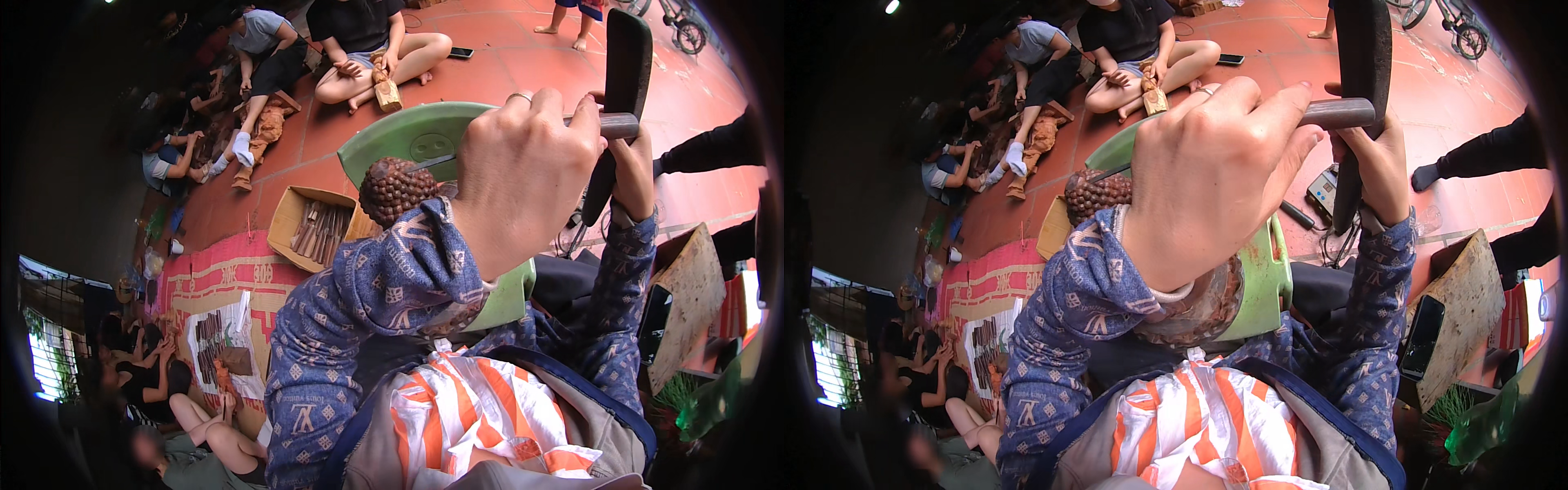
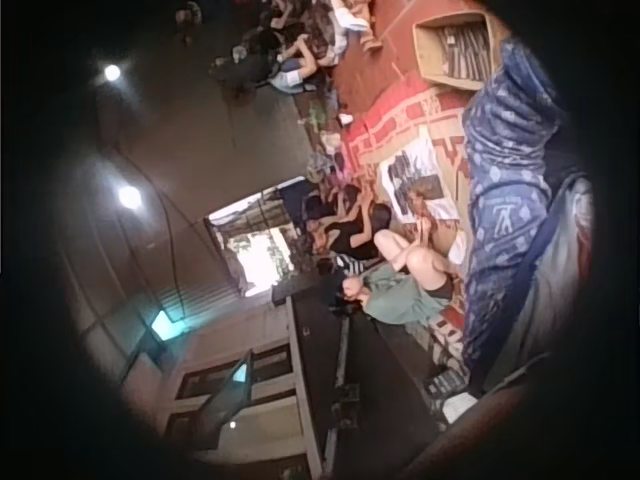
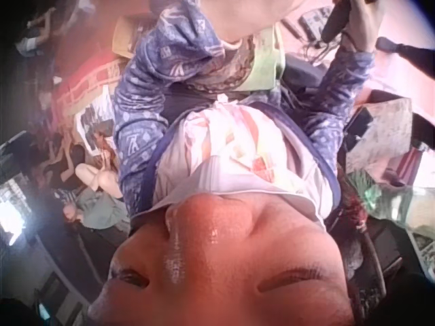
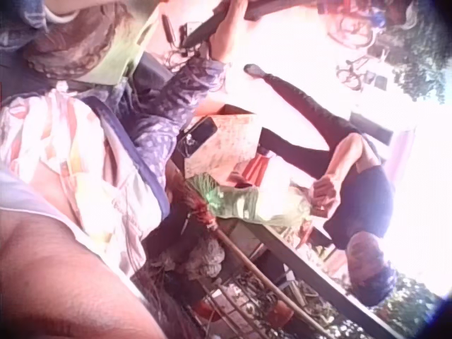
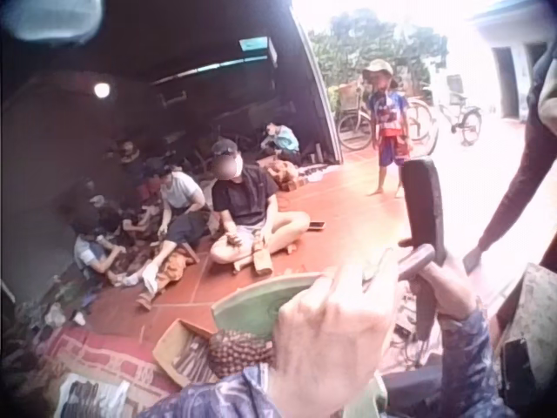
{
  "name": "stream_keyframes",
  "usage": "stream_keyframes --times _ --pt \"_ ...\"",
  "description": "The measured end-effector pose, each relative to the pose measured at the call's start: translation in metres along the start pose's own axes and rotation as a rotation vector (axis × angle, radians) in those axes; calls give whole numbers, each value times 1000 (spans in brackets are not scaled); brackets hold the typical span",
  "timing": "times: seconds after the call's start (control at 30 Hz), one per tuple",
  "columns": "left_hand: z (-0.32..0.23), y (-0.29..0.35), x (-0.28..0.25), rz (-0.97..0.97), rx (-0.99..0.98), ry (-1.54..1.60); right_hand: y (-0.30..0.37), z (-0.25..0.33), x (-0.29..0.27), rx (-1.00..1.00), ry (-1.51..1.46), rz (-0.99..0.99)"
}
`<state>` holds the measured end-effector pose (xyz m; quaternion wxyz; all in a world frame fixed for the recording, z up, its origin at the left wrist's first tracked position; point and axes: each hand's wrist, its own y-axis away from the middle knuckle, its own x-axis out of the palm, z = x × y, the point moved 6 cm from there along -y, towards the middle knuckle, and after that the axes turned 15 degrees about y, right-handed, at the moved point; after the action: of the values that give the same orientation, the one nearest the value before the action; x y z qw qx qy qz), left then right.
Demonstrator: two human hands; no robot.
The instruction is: The person carves a wooden Buddha statue using a chisel and mallet. They repeatedly strike the chisel to shape the wood, occasionally pausing to inspect the progress. The task continues throughout the clip with consistent hand movements.
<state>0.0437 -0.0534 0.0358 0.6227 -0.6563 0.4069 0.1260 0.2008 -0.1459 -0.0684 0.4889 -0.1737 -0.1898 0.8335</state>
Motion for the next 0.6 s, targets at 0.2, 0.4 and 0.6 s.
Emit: stream_keyframes --times 0.2,0.4,0.6 --pt "16 -4 -4 -80 -68 -66 -11 -29 14 104 70 165" --pt "20 -5 -9 -135 -98 -98 -12 -15 33 88 41 205" --pt "26 -7 -6 -164 -172 -258 -21 -19 35 120 6 206"
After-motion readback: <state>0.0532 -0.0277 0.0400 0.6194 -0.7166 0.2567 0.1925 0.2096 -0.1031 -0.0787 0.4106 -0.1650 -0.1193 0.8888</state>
